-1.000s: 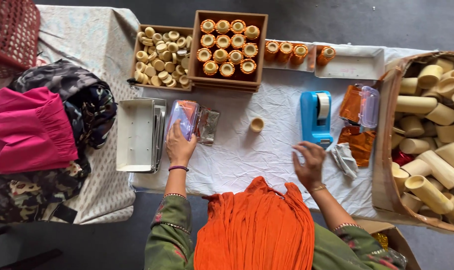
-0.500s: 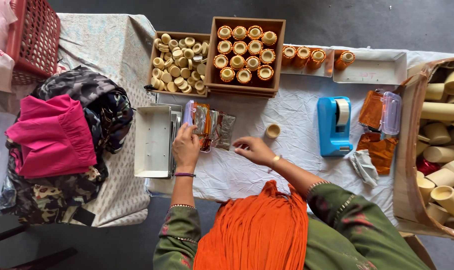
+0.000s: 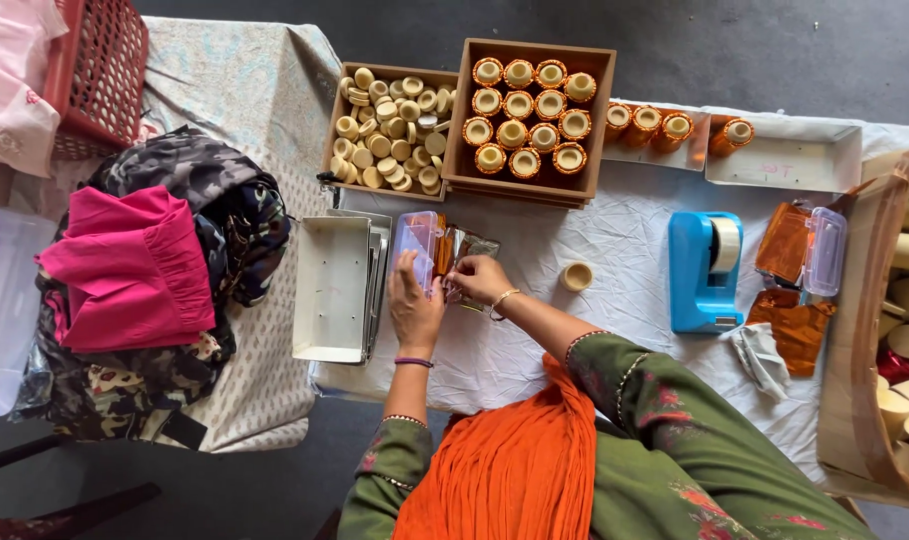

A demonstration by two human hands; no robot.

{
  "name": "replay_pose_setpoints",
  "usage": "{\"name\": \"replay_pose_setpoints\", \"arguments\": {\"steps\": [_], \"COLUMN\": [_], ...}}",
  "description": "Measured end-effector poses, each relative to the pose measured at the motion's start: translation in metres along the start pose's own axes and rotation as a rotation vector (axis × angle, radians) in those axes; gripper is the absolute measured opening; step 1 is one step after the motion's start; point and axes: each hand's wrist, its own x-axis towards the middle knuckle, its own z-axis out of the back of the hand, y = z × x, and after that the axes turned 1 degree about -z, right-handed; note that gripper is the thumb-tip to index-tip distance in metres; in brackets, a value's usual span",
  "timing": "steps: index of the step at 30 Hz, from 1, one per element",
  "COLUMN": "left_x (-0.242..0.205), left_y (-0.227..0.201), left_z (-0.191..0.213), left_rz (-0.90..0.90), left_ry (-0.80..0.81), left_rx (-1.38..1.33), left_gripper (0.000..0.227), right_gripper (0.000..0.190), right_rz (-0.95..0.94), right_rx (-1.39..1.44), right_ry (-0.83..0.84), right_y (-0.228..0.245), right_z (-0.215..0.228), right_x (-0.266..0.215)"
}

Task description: Wrapping small cylindrical rings with metallic foil and securing them with tape.

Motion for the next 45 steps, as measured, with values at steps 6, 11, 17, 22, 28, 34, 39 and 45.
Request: {"name": "replay_pose_setpoints", "arguments": {"steps": [6, 11, 17, 22, 28, 34, 39, 45], "left_x": [-0.006, -0.003, -0.006, -0.003, 0.0, 0.002, 0.002, -0.003], "left_y": [0.0, -0.004, -0.005, -0.003, -0.008, -0.009, -0.012, -0.001], "left_z": [-0.017, -0.021, -0.029, -0.026, -0.019, -0.022, -0.023, -0.029], "left_rz": [0.08, 0.166, 0.146, 0.159, 0.221, 0.247, 0.242, 0.228], "left_ry": [0.047, 0.076, 0.077, 0.08, 0.081, 0.091, 0.139, 0.18], "left_rx": [0.172, 0.232, 0.334, 0.329, 0.243, 0.293, 0.376, 0.384], "left_gripper": [0.069, 0.076, 0.075, 0.071, 0.07, 0.069, 0.083, 0.083], "right_gripper": [0.017, 0.018, 0.024, 0.031, 0.036, 0.017, 0.016, 0.022], "right_rz": [0.029, -0.029, -0.034, -0.221, -0.228, -0.09, -0.088, -0.102], "right_rx": [-0.021, 0.153, 0.207, 0.29, 0.358, 0.287, 0.228, 0.229], "right_ry": [0.019, 0.143, 0.176, 0.158, 0.094, 0.108, 0.133, -0.071], "right_y": [0.006, 0.008, -0.019, -0.039, -0.035, -0.032, -0.027, -0.046], "right_z": [0.007, 0.022, 0.038, 0.029, -0.004, 0.01, 0.06, 0.134], "right_x": [-0.012, -0.02, -0.031, -0.019, -0.002, -0.014, -0.058, -0.112]}}
